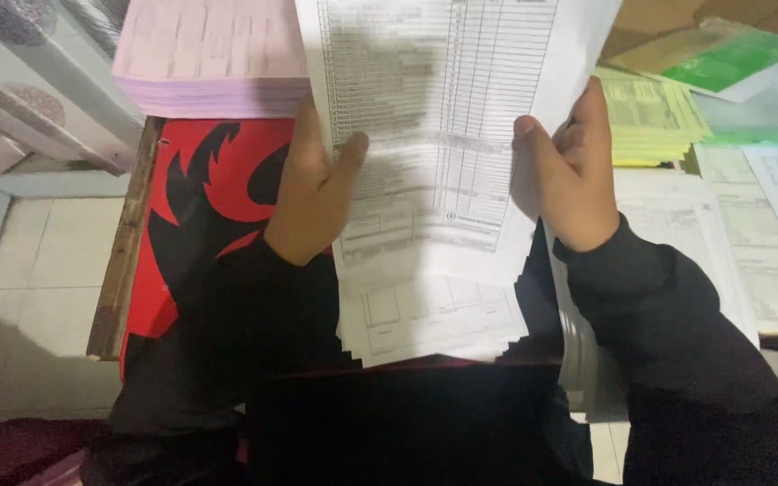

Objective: The person is sorting through multiple stacks of printed documents, flipping through the pages and organizing them into a cardboard box and different piles on a desk.

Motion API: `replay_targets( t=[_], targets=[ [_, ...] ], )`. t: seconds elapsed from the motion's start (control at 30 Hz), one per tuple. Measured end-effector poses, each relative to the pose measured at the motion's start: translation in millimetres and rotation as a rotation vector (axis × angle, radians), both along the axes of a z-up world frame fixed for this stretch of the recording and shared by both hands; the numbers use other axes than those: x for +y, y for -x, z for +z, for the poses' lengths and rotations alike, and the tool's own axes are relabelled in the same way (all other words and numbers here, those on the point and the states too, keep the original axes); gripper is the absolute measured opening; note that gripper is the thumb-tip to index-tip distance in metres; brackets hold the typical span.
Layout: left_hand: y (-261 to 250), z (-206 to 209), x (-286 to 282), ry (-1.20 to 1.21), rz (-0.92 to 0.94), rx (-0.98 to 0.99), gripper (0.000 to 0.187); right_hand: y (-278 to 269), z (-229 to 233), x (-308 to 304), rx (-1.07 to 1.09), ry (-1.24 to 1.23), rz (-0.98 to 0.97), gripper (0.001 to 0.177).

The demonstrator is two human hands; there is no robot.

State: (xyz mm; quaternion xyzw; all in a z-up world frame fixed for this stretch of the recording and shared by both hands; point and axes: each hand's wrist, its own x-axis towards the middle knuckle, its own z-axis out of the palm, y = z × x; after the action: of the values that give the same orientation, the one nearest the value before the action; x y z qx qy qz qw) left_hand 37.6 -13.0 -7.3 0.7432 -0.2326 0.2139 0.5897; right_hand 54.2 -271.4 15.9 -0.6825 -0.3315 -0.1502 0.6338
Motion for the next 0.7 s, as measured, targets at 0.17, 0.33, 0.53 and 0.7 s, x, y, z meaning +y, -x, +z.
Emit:
replay_targets(
  t=[0.17, 0.33, 0.53, 0.7],
  targets=[
    [-4, 20, -4, -0.003, 0.132, -0.06, 0.05, -14, 11, -5, -0.226, 0.122, -0.292, 0.05],
    [-18, 4, -1, 0.059, 0.139, -0.092, 0.045, -34, -17, -8, -0.225, 0.084, -0.338, 0.062],
    [-44, -44, 7, 0.044, 0.073, -0.189, 0.046, -51, -46, -10, -0.204, 0.095, -0.171, 0.061],
    [-32, -43, -6, -0.047, 0.226, -0.204, 0.064, -32, -28, -4, -0.255, 0.107, -0.269, 0.064]
  ],
)
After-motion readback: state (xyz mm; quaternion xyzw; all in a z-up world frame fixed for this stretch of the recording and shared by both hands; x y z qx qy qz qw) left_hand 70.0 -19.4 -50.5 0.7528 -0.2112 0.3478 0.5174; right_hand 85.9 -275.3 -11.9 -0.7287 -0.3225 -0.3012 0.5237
